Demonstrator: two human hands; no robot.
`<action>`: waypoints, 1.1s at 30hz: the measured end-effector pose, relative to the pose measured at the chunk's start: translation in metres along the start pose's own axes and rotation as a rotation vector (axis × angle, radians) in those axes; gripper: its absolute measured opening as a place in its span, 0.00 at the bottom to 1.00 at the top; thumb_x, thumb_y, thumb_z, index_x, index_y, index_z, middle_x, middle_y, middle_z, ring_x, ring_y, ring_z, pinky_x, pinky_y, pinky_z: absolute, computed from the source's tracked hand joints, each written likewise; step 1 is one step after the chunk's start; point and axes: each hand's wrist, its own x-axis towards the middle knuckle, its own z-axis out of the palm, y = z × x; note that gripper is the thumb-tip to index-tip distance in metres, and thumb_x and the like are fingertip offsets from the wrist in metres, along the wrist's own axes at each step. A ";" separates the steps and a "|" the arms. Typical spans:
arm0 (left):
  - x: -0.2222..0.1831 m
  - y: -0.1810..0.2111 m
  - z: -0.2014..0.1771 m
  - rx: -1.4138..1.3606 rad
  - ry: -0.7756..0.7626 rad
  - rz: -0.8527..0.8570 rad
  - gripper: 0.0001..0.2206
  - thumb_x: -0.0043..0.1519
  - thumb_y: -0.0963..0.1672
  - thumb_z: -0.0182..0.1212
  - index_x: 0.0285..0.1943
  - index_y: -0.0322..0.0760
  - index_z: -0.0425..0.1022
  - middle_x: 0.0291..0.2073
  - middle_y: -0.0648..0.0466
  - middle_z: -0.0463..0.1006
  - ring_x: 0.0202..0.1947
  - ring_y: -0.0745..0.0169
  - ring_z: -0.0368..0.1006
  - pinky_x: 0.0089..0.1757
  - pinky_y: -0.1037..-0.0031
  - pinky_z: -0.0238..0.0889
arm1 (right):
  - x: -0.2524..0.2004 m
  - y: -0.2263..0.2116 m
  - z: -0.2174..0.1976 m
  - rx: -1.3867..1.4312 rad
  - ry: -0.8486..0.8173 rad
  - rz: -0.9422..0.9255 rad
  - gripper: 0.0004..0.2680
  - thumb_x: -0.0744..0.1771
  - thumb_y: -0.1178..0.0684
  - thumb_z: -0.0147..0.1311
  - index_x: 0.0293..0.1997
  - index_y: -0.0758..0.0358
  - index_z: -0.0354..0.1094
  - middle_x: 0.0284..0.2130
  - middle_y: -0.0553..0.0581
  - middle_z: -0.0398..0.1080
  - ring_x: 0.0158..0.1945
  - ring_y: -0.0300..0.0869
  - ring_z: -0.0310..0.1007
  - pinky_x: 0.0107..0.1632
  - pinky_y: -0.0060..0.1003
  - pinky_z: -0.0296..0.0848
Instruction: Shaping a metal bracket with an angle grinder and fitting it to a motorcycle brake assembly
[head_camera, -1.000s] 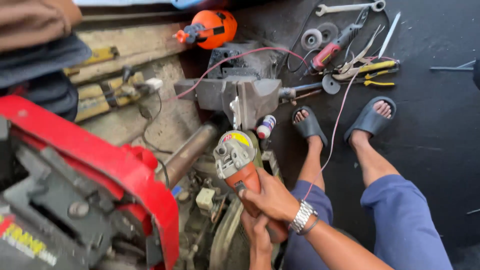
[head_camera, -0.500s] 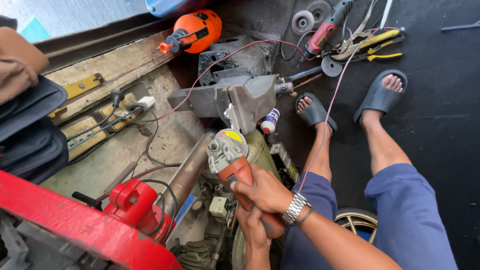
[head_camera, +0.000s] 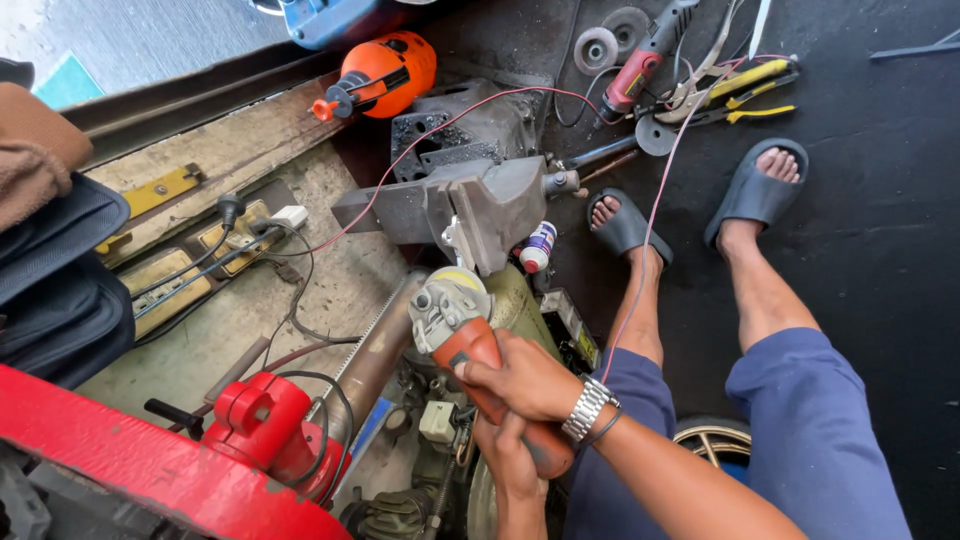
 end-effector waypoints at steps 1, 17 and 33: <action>-0.001 0.002 0.005 -0.017 0.023 -0.017 0.26 0.45 0.34 0.60 0.57 0.16 0.76 0.45 0.37 0.82 0.44 0.44 0.79 0.40 0.62 0.72 | 0.001 0.000 -0.003 -0.027 -0.014 0.006 0.19 0.63 0.33 0.51 0.45 0.58 0.66 0.40 0.58 0.76 0.42 0.51 0.74 0.47 0.43 0.66; -0.002 -0.009 0.027 -0.097 0.083 -0.002 0.17 0.53 0.35 0.61 0.53 0.18 0.77 0.42 0.39 0.81 0.40 0.48 0.77 0.40 0.61 0.71 | 0.007 -0.006 -0.030 -0.007 -0.096 0.010 0.18 0.63 0.33 0.49 0.41 0.59 0.66 0.35 0.57 0.73 0.36 0.46 0.68 0.42 0.43 0.63; -0.002 0.010 0.044 -0.033 0.175 -0.029 0.15 0.51 0.34 0.63 0.48 0.18 0.78 0.36 0.41 0.80 0.34 0.50 0.76 0.36 0.62 0.70 | 0.011 -0.016 -0.044 0.159 -0.151 0.039 0.16 0.64 0.33 0.51 0.25 0.53 0.55 0.22 0.48 0.60 0.27 0.39 0.55 0.32 0.41 0.55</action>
